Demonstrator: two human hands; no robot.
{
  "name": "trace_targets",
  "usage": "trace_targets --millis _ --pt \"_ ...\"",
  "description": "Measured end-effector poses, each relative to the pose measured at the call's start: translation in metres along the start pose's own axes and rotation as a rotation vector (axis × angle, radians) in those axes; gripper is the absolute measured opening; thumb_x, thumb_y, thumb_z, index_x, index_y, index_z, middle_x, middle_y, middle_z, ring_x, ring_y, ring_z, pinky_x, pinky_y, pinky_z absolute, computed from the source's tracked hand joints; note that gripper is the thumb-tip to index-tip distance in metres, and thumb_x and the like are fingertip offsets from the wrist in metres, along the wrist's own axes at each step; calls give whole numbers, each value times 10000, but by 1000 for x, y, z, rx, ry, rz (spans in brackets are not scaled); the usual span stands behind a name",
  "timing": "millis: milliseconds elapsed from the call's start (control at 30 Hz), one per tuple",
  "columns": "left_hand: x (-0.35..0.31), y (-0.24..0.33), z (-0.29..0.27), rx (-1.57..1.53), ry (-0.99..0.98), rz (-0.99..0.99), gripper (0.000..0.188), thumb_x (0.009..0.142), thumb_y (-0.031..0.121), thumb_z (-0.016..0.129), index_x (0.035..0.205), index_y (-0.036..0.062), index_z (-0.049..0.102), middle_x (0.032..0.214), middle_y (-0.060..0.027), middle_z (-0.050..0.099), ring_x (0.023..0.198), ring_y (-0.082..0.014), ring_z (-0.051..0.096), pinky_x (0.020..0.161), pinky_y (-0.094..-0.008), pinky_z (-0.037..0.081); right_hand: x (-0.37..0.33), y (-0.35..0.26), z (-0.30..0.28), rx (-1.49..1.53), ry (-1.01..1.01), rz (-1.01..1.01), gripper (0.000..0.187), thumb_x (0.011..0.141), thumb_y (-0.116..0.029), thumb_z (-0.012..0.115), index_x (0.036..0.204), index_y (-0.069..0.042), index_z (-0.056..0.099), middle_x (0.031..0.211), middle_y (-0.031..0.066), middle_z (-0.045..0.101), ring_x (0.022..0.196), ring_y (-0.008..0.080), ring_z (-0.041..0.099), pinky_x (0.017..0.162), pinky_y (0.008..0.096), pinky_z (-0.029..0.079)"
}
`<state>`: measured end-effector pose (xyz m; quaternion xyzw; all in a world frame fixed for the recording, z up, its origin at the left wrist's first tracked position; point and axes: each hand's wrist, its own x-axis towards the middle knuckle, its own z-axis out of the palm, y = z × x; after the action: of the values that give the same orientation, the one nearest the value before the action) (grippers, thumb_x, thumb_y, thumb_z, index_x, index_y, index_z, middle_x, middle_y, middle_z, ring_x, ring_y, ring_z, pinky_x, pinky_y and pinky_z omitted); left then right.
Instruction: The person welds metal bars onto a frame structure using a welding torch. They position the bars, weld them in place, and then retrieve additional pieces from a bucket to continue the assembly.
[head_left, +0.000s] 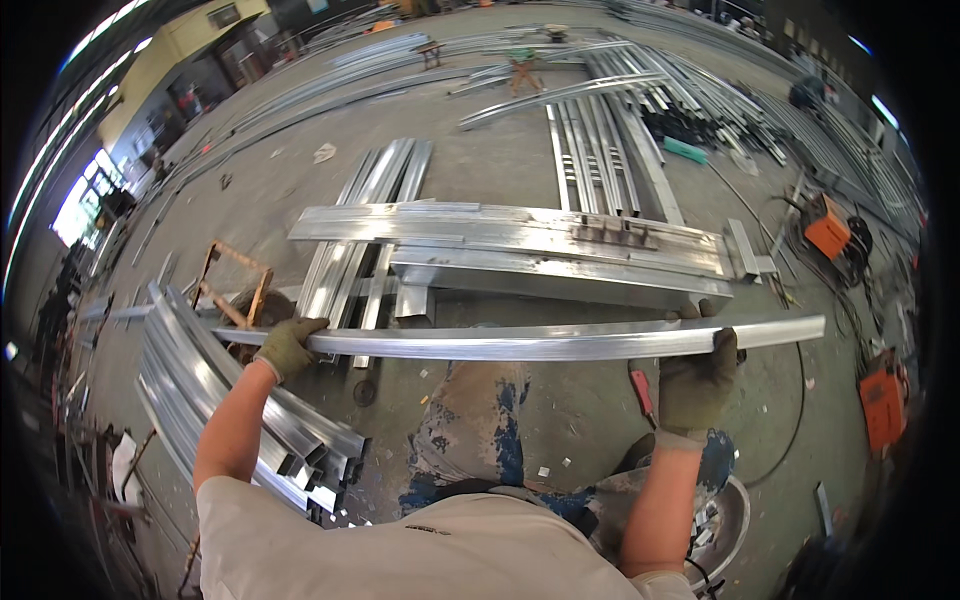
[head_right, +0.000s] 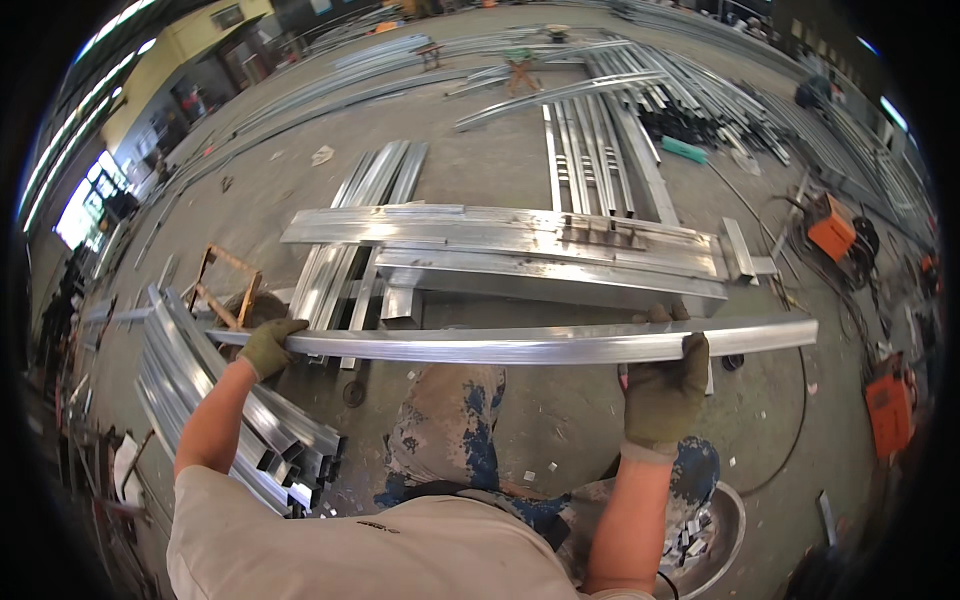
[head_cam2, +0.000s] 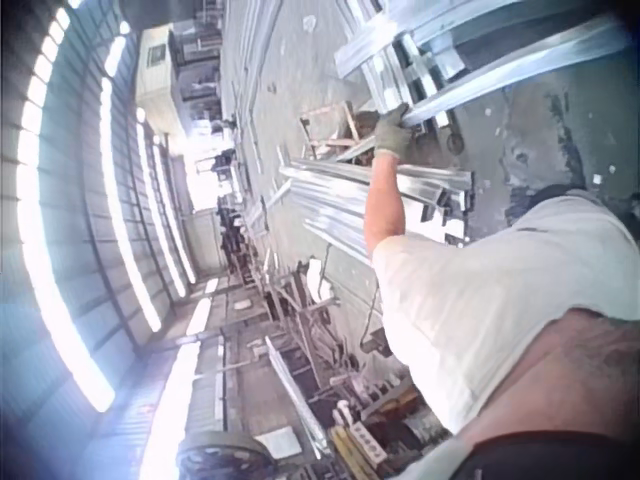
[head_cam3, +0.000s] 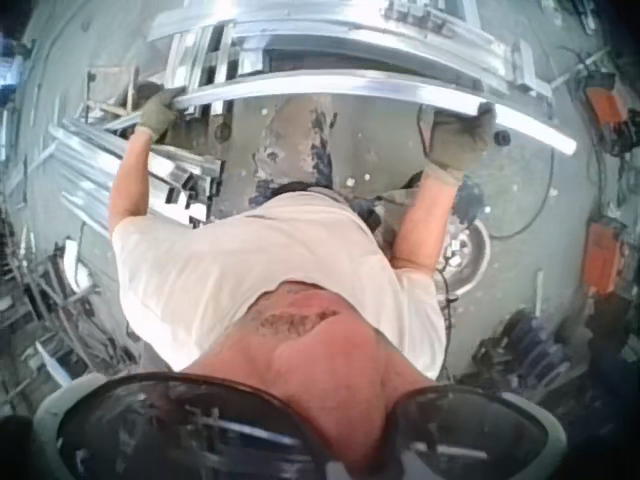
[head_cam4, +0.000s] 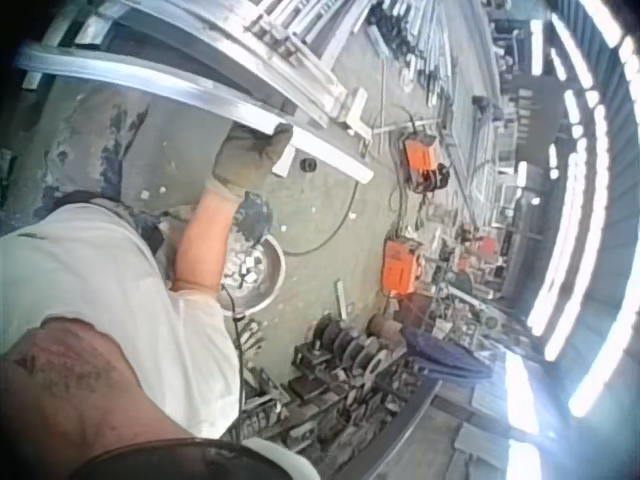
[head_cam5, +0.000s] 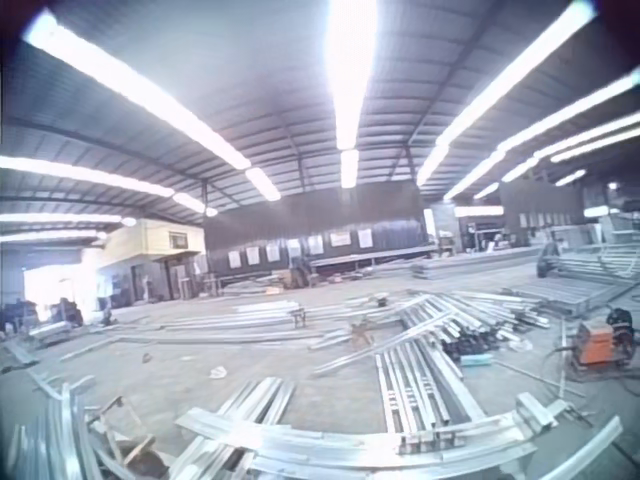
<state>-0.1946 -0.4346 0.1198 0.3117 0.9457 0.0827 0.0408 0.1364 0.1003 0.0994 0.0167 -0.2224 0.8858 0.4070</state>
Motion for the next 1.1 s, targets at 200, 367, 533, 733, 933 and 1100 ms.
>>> trace_targets --millis 200,367,533,733,933,1100 --pt "37 81 3 87 -55 209 499 836 285 833 1308 160 730 1096 -156 769 1029 -388 721 922 -478 572 27 -34 -77 -76 447 -77 472 1019 -408 743 1266 -30 608 1221 199 678 1165 362 659 1044 543 562" --pt "83 135 -17 95 34 351 533 744 181 862 1261 140 737 1066 -158 765 1013 -384 722 891 -471 574 59 -74 -154 -116 557 -62 490 1003 -417 764 1271 -65 552 1186 188 655 1105 366 652 1024 582 568" --pt "139 133 -23 30 11 299 582 717 212 912 1266 111 745 1100 -151 766 1018 -369 720 909 -461 567 105 -53 -149 -145 569 171 481 1072 -408 656 1382 -56 549 1386 183 634 1277 389 619 1126 639 491" --pt "194 138 -9 30 -50 170 579 779 251 903 1317 123 731 1106 -176 767 1023 -353 736 908 -444 576 185 -18 -166 -256 612 316 454 1099 -356 618 1439 -68 530 1445 213 586 1332 423 569 1178 663 413" --pt "250 112 -8 31 -16 112 563 791 192 882 1329 115 732 1130 -183 770 1029 -341 750 917 -420 586 265 43 -148 -337 674 353 333 1092 -249 601 1320 -12 548 1326 254 614 1179 413 646 1090 608 529" --pt "313 128 -11 -44 -23 111 550 797 158 876 1322 84 733 1118 -173 782 1021 -294 764 917 -385 588 304 59 -178 -286 594 352 400 1075 -190 602 1380 51 507 1399 256 577 1214 416 645 1053 572 582"
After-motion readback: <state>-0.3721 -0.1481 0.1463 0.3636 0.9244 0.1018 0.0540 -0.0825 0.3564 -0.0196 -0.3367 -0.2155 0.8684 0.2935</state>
